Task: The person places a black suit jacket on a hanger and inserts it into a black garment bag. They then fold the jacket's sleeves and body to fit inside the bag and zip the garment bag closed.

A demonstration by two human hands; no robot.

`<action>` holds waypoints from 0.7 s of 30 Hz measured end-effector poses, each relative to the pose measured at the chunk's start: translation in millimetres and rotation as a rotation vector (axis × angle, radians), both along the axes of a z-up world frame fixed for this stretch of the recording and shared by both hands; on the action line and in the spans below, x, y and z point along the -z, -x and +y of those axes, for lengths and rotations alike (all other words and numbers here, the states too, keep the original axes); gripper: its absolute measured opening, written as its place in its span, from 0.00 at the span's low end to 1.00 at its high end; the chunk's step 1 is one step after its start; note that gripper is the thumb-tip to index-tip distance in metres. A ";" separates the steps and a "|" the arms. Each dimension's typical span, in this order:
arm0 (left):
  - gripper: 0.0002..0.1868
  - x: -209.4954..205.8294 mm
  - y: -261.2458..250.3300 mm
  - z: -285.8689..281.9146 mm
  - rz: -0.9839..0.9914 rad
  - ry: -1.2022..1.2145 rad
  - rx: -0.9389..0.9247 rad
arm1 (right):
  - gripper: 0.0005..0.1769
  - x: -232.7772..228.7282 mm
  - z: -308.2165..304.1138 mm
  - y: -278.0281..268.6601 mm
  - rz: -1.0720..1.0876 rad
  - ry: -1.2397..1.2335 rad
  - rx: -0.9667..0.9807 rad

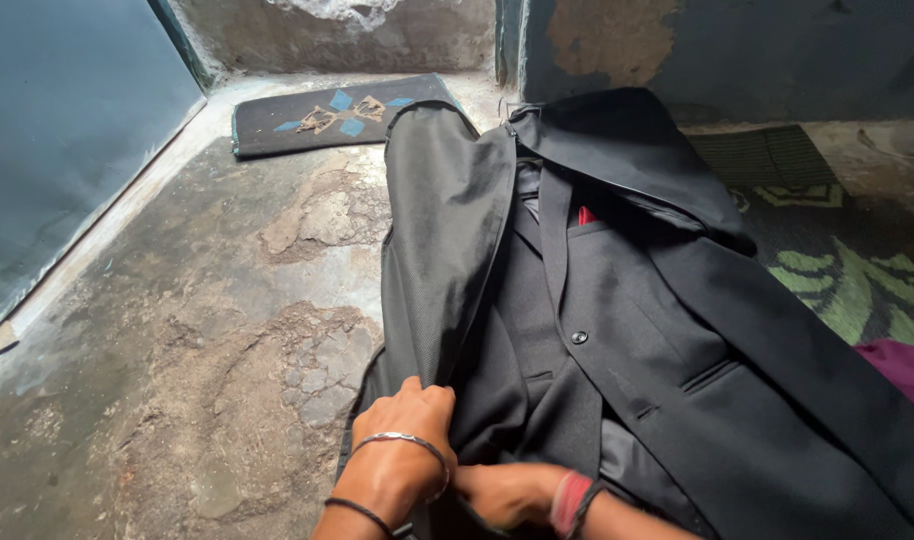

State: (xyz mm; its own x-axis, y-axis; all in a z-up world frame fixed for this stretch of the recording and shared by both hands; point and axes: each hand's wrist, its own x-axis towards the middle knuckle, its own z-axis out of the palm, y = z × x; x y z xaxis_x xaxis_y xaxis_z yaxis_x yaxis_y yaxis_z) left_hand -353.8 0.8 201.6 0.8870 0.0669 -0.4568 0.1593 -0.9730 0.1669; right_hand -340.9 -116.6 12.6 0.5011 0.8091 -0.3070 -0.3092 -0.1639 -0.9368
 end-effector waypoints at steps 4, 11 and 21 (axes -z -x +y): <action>0.25 -4.1 2.9 -0.6 -0.018 0.013 -0.057 | 0.21 -2.8 -13.3 -8.4 -0.201 0.211 -0.068; 0.31 -7.6 -0.5 3.5 -0.058 0.038 -0.080 | 0.17 -40.1 -60.7 -45.7 -0.357 0.400 0.262; 0.37 -4.4 11.5 -2.2 -0.064 0.009 -0.010 | 0.11 -66.6 -97.6 -30.2 -0.654 0.623 -0.319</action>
